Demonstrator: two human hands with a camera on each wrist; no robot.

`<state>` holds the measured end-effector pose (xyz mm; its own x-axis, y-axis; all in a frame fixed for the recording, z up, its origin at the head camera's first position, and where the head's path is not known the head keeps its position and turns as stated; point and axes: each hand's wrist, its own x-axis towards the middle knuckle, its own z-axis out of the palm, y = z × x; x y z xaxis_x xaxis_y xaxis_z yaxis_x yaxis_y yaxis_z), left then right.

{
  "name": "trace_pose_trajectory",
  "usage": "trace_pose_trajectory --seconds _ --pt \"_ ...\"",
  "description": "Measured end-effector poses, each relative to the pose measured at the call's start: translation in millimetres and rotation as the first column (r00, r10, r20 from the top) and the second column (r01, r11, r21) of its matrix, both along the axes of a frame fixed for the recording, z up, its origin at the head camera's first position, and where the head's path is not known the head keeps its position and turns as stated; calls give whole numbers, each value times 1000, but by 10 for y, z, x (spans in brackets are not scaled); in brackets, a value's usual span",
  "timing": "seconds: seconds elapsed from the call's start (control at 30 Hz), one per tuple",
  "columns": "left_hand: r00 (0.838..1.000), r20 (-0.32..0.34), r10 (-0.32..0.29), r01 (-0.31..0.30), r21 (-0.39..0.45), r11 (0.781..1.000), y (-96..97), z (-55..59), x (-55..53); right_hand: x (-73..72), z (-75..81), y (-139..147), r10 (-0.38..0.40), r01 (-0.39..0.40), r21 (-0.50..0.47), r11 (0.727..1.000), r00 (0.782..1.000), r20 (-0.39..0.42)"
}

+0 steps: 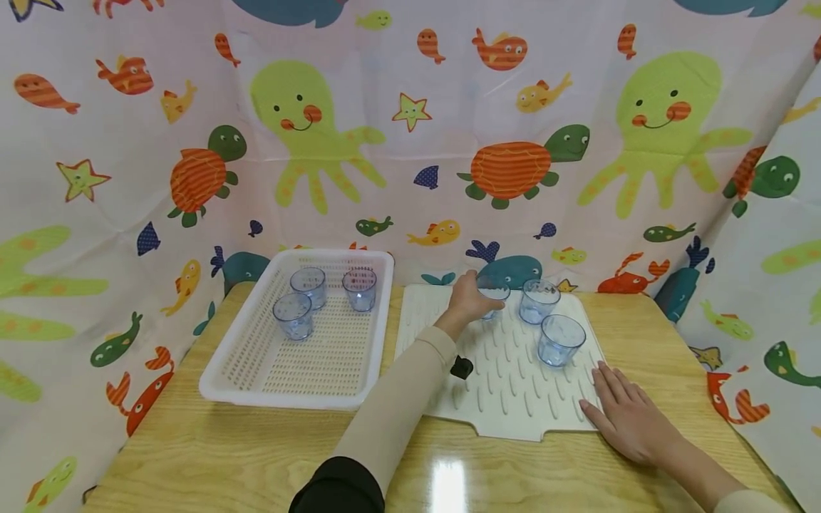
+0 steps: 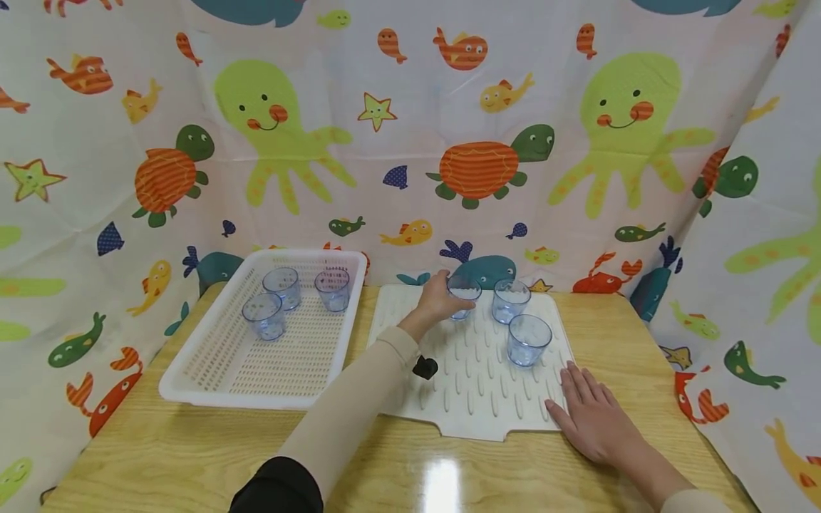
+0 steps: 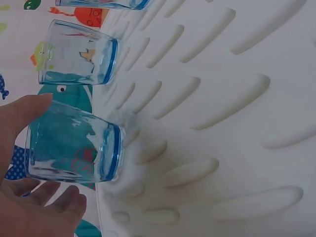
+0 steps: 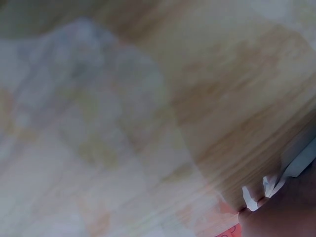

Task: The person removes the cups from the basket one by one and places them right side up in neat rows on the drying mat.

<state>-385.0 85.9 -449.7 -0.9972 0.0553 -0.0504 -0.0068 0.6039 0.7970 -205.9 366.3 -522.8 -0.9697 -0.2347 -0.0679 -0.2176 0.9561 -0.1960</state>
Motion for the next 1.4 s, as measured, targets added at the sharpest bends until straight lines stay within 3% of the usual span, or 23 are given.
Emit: trace_pose_trajectory --seconds 0.33,0.7,1.2,1.4 --pt "999 1 -41 41 -40 998 -138 114 48 1 -12 10 0 0 7 1000 1000 -2" --pt "993 -57 -107 102 -91 991 -296 259 144 -14 -41 8 4 -4 13 1000 1000 2" --pt "983 -33 -178 170 -171 970 -441 634 465 -45 -41 29 28 -28 8 1000 1000 2" --pt "967 -46 -249 237 -180 955 -513 763 558 -58 -28 43 31 -31 12 999 999 9"
